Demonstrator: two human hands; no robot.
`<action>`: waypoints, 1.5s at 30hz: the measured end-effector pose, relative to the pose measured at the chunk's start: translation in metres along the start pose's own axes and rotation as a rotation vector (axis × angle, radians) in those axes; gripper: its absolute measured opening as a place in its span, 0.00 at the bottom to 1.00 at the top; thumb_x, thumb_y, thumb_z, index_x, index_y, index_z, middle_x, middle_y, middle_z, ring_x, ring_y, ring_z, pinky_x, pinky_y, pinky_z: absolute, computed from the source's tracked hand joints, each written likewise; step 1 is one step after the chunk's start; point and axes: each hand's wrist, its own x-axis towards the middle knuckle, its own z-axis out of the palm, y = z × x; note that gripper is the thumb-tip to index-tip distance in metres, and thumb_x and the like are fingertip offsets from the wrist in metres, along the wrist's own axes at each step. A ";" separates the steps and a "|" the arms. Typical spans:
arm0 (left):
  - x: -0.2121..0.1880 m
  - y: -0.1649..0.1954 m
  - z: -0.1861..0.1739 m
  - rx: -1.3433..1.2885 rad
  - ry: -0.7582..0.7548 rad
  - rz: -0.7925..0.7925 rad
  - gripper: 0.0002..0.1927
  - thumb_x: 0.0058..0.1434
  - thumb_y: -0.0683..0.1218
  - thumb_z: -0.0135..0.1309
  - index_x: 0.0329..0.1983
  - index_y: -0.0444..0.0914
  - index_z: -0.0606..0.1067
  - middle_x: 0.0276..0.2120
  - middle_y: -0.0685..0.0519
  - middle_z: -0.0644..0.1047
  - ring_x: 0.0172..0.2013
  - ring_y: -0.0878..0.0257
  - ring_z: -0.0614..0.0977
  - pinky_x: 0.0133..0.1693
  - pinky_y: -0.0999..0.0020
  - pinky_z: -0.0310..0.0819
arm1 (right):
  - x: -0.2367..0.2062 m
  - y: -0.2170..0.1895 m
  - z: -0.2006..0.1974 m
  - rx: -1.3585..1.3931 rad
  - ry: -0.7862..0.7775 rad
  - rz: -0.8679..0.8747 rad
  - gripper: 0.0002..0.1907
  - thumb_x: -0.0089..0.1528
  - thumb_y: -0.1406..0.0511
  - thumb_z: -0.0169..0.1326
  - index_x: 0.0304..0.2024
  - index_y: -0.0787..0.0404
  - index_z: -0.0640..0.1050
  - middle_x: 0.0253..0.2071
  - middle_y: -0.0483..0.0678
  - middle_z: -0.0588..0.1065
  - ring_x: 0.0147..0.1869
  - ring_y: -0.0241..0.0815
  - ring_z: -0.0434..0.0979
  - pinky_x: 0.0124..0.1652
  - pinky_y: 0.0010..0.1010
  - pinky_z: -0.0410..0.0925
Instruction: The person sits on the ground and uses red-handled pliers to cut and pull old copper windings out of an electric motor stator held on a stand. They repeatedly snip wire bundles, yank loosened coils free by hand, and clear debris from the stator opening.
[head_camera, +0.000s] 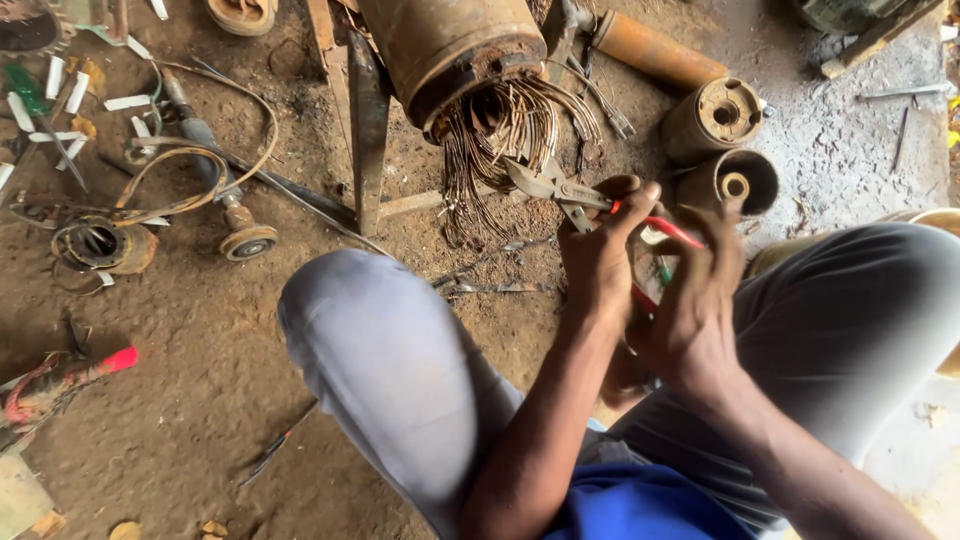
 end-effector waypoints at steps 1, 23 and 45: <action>-0.001 -0.001 0.002 0.003 0.038 -0.038 0.19 0.55 0.46 0.67 0.47 0.34 0.78 0.35 0.48 0.82 0.34 0.59 0.85 0.41 0.58 0.81 | 0.001 0.002 0.001 -0.047 0.084 -0.040 0.42 0.45 0.69 0.59 0.63 0.73 0.63 0.69 0.71 0.57 0.76 0.77 0.52 0.70 0.64 0.50; 0.004 0.003 0.017 -0.090 0.102 -0.031 0.07 0.62 0.45 0.61 0.35 0.36 0.78 0.29 0.51 0.78 0.30 0.62 0.79 0.40 0.63 0.78 | 0.035 0.020 -0.005 -0.088 -0.180 -0.024 0.45 0.49 0.60 0.65 0.63 0.75 0.64 0.52 0.64 0.69 0.57 0.62 0.69 0.58 0.49 0.64; 0.029 -0.010 0.019 -0.039 0.256 0.075 0.17 0.56 0.50 0.71 0.34 0.35 0.76 0.28 0.51 0.78 0.28 0.61 0.75 0.33 0.61 0.69 | 0.062 0.047 0.015 -0.123 -0.594 0.249 0.33 0.56 0.61 0.58 0.62 0.67 0.67 0.51 0.60 0.70 0.54 0.57 0.73 0.57 0.47 0.70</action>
